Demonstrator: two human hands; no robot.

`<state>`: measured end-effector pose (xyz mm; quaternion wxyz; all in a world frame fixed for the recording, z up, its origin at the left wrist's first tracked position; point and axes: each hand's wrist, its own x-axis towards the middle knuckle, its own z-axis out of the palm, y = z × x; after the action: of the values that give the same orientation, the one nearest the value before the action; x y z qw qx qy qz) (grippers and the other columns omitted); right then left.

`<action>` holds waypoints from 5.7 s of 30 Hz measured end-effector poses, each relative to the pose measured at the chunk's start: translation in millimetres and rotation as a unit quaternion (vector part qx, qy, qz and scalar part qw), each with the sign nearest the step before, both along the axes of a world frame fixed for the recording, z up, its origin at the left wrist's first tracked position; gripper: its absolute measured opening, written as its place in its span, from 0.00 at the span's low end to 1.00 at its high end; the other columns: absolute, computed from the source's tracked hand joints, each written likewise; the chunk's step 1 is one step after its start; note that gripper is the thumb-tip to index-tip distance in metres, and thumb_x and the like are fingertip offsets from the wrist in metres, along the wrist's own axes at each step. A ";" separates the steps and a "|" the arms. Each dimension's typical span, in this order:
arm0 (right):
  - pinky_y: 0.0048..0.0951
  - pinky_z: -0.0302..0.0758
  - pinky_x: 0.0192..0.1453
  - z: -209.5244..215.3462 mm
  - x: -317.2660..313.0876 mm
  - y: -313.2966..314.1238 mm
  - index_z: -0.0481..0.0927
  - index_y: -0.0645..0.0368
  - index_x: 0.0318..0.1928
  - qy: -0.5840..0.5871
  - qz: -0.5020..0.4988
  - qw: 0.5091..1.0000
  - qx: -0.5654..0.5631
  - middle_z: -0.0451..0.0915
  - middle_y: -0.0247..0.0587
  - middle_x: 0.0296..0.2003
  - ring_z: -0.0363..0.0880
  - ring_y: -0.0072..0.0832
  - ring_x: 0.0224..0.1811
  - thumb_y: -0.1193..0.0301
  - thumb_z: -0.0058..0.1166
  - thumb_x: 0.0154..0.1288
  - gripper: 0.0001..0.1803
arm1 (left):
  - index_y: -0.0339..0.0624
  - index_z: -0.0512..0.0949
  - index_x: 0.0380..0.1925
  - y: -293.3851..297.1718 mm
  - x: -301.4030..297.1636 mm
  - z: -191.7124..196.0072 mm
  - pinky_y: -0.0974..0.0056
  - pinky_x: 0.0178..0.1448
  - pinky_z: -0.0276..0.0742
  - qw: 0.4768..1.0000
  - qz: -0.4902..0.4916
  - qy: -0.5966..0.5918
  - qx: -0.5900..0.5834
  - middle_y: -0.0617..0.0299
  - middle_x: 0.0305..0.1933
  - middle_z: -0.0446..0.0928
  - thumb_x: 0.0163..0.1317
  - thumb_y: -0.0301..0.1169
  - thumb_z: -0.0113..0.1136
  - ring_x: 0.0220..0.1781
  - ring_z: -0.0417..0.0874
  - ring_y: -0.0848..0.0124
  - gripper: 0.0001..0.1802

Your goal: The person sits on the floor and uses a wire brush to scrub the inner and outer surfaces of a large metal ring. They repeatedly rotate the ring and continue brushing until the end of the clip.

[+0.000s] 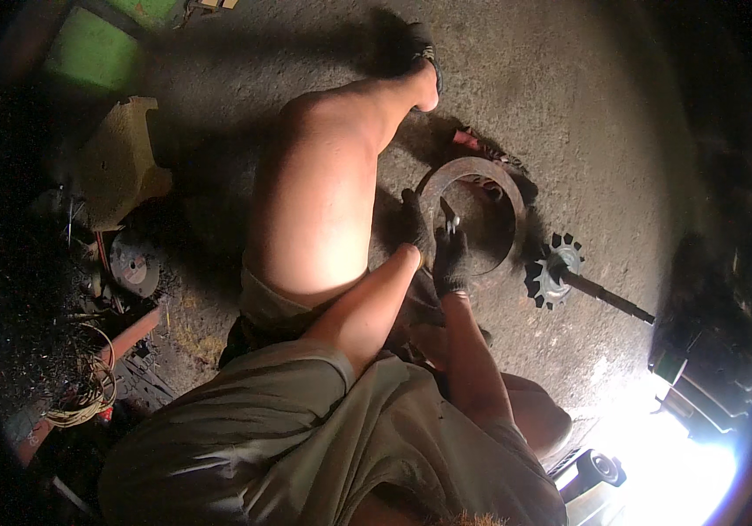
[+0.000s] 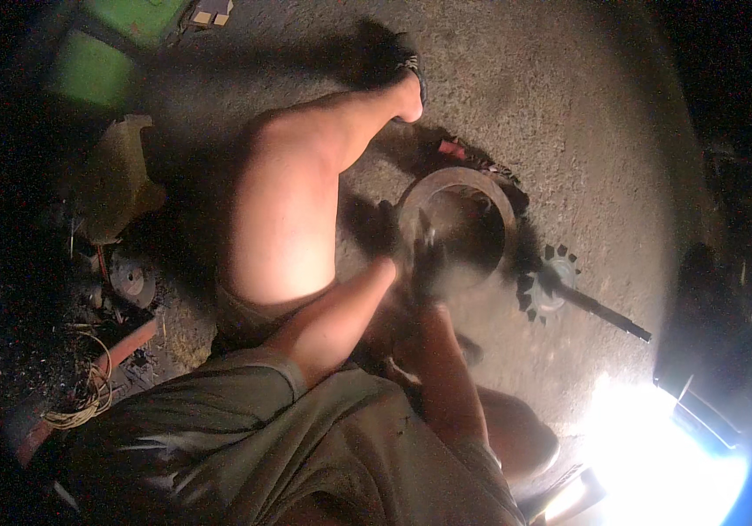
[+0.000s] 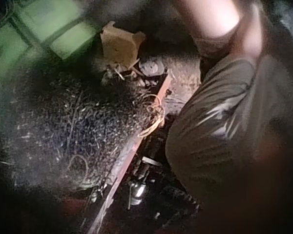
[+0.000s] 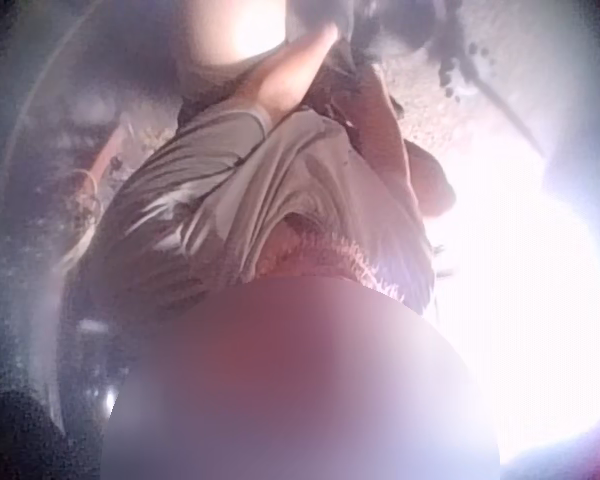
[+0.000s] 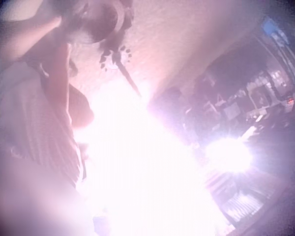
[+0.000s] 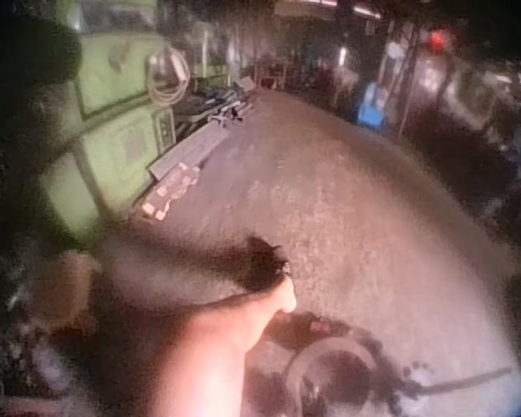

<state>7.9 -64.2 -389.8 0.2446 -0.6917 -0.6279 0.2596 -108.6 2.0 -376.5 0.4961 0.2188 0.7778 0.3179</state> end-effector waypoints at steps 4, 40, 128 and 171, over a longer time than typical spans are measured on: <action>0.48 0.76 0.52 -14.3 8.1 5.4 0.79 0.62 0.53 -0.182 0.103 0.967 -0.144 0.83 0.57 0.47 0.81 0.55 0.52 0.65 0.53 0.75 0.15 | 0.38 0.74 0.64 -0.1 -0.4 -8.7 0.57 0.68 0.69 0.957 0.034 -0.287 0.014 0.48 0.64 0.76 0.81 0.54 0.37 0.65 0.76 0.59 0.32; 0.52 0.76 0.56 37.8 -8.9 8.6 0.79 0.60 0.58 -0.029 0.034 0.988 -0.151 0.80 0.63 0.51 0.79 0.59 0.54 0.62 0.53 0.70 0.21 | 0.44 0.88 0.35 6.1 0.0 -24.7 0.52 0.50 0.75 0.903 -0.303 0.235 0.194 0.52 0.36 0.86 0.70 0.47 0.57 0.41 0.83 0.57 0.20; 0.51 0.77 0.48 58.7 -19.1 30.1 0.81 0.58 0.55 -0.001 -0.002 0.997 -0.081 0.83 0.61 0.43 0.82 0.60 0.44 0.59 0.53 0.75 0.18 | 0.29 0.82 0.53 -3.2 -1.6 -21.5 0.49 0.61 0.76 0.972 -0.131 0.190 0.042 0.37 0.51 0.83 0.81 0.59 0.33 0.54 0.84 0.47 0.41; 0.57 0.74 0.55 25.8 64.1 123.8 0.74 0.54 0.61 0.113 -0.341 0.898 -0.254 0.83 0.67 0.50 0.79 0.65 0.56 0.55 0.42 0.78 0.21 | 0.47 0.49 0.82 -2.4 -3.1 30.4 0.51 0.73 0.71 0.877 -0.411 0.250 -0.007 0.44 0.72 0.71 0.60 0.40 0.73 0.72 0.74 0.49 0.56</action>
<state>72.0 59.7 -363.9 0.2032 -0.8682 -0.2340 0.3875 -111.7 -0.4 -346.0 0.3728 0.5874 0.7181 0.0150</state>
